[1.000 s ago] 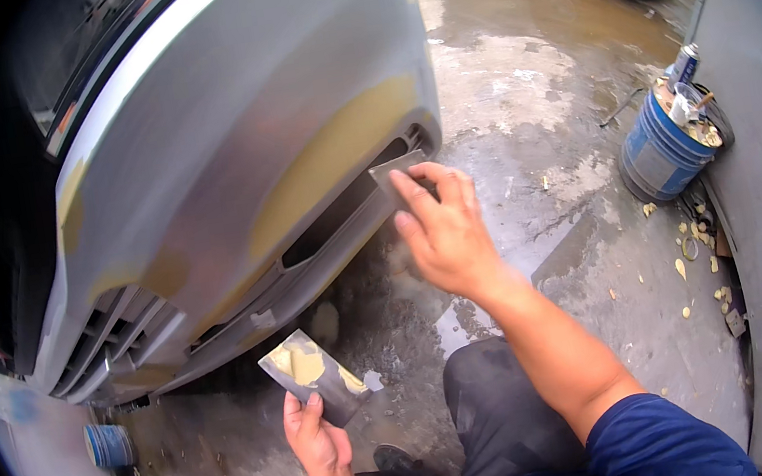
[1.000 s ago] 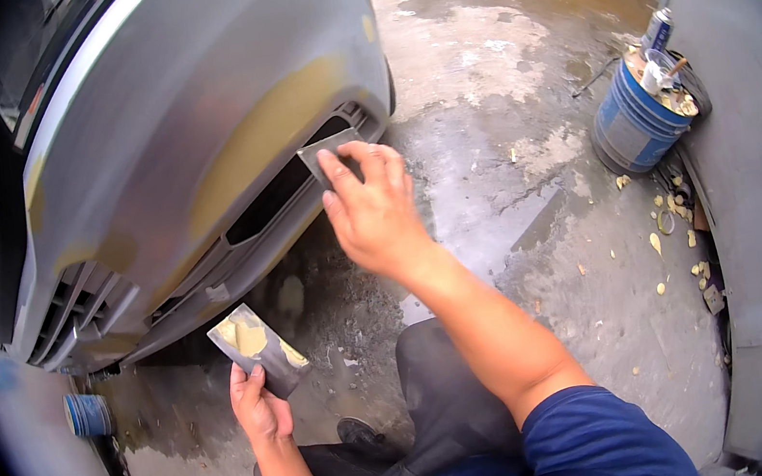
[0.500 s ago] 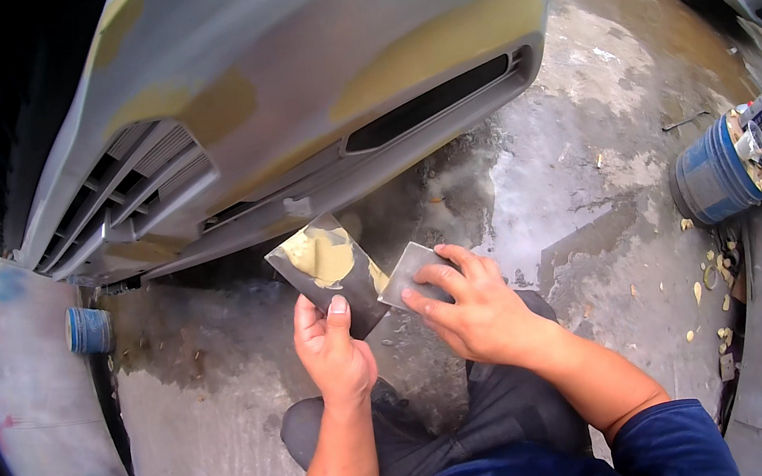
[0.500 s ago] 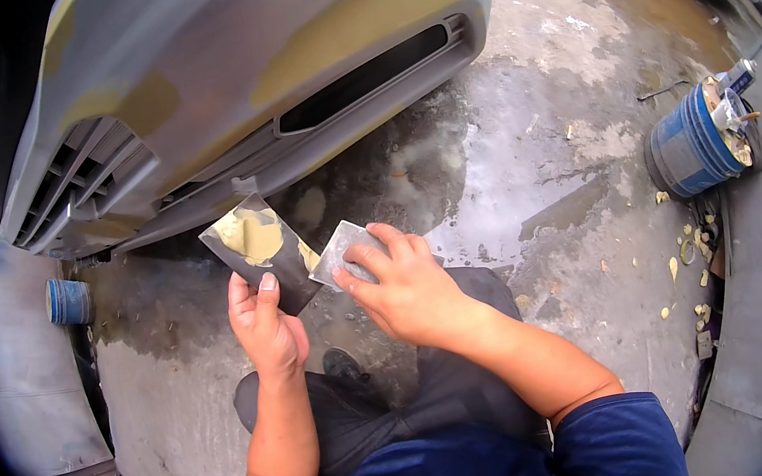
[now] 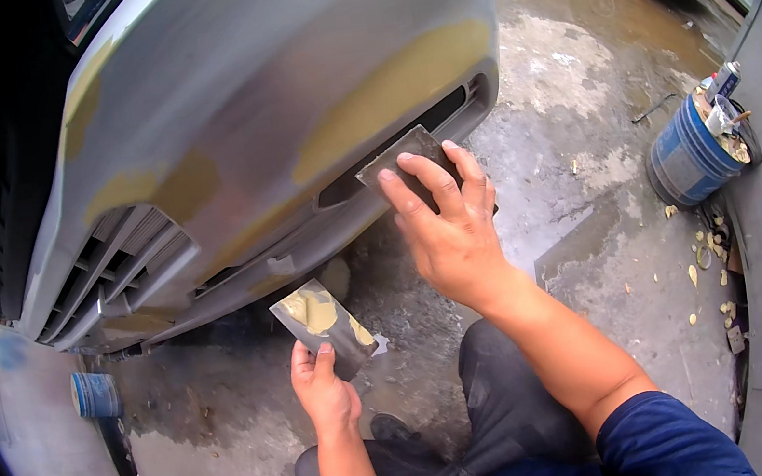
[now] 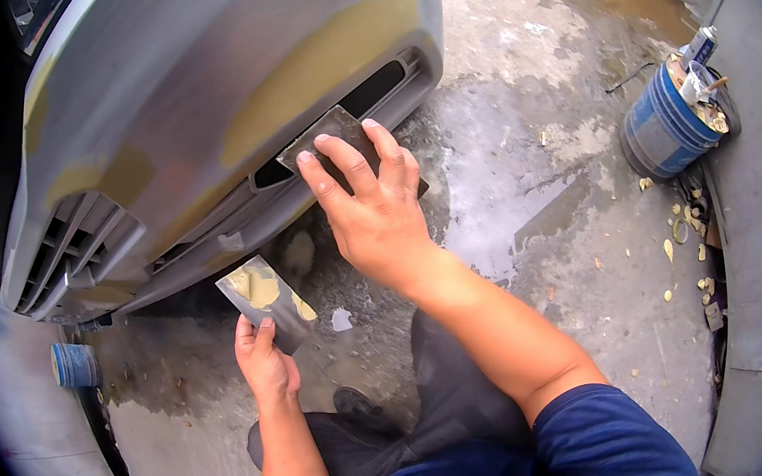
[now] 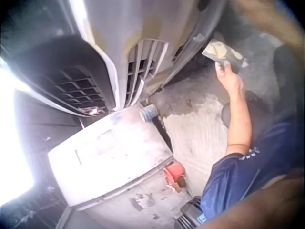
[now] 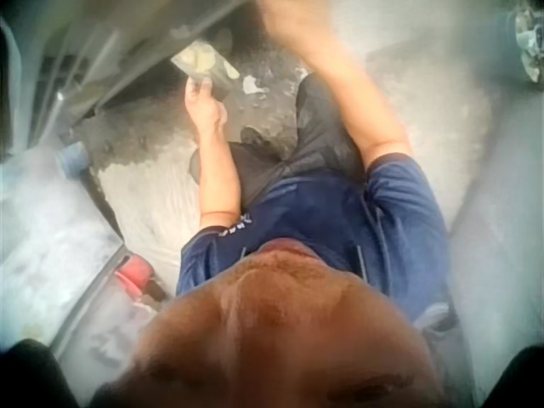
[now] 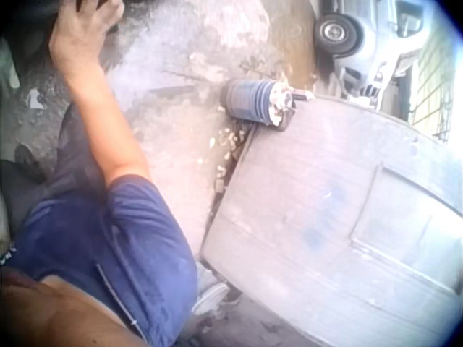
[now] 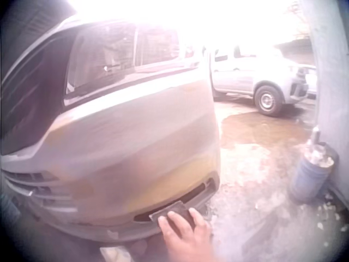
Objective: The person applies a beige body filler to the rear bumper of a silver car using a metal spreader. They smooth the filler over the surface and into the contours of the bumper vents.
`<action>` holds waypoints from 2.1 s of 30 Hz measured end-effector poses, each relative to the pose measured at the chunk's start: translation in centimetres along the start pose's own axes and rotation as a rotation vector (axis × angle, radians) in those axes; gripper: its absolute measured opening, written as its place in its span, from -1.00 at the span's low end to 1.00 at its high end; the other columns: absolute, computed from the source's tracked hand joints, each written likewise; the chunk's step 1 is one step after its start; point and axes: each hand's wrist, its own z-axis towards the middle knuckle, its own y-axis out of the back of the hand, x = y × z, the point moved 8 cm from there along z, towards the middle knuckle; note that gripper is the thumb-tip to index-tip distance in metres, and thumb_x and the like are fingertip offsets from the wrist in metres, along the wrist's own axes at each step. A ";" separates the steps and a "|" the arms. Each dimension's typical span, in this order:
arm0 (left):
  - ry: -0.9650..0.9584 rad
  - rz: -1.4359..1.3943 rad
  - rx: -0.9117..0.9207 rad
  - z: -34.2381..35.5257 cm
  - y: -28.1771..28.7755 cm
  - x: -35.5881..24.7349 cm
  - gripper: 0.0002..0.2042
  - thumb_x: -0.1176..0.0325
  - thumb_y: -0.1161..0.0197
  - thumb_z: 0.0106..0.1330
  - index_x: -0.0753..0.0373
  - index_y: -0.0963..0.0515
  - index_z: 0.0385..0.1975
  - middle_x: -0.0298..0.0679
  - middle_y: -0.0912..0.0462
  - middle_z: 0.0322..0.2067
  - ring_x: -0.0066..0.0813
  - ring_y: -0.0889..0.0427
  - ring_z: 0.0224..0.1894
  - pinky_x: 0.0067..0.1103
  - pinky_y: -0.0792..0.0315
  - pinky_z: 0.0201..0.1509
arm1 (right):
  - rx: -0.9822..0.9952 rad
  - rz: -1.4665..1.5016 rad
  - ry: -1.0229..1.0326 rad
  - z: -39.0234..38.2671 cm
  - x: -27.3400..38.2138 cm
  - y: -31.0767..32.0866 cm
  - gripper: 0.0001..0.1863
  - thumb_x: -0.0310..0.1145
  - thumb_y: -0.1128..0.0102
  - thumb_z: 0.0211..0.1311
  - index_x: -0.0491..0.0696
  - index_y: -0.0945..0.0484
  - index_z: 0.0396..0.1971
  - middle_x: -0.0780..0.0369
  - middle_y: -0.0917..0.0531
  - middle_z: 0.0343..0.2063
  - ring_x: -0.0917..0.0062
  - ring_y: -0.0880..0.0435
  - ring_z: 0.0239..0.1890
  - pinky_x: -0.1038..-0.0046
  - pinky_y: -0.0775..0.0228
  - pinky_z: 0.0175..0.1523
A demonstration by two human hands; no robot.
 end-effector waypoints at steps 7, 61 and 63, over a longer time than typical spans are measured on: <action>0.032 0.033 -0.023 0.6 0.3 0.2 -0.69 0.63 -0.02 0.35 0.39 -0.45 0.08 -0.18 -0.59 0.01 -0.46 -0.55 0.05 -0.51 -0.33 0.23 | -0.049 -0.029 0.001 1.2 0.7 -1.4 -0.43 -0.54 -0.19 0.05 0.07 -0.51 0.15 0.25 -0.39 0.20 0.00 -0.21 0.27 0.03 -0.13 0.17; 0.037 0.117 0.040 2.3 0.2 1.9 -0.69 0.64 -0.01 0.33 0.42 -0.46 0.06 -0.17 -0.61 -0.01 -0.47 -0.56 0.02 -0.54 -0.35 0.19 | -0.109 -0.046 0.001 0.7 -1.9 -1.1 -0.45 -0.55 -0.18 -0.03 0.08 -0.57 0.08 0.24 -0.39 0.20 0.01 -0.20 0.26 0.01 -0.15 0.18; 0.036 0.118 0.054 2.4 0.2 1.9 -0.69 0.64 -0.01 0.33 0.42 -0.46 0.06 -0.17 -0.61 -0.01 -0.47 -0.56 0.03 -0.54 -0.35 0.20 | -0.127 -0.045 0.014 1.1 -1.9 -0.9 -0.45 -0.55 -0.18 -0.03 0.07 -0.57 0.07 0.24 -0.39 0.20 0.00 -0.20 0.26 0.01 -0.16 0.17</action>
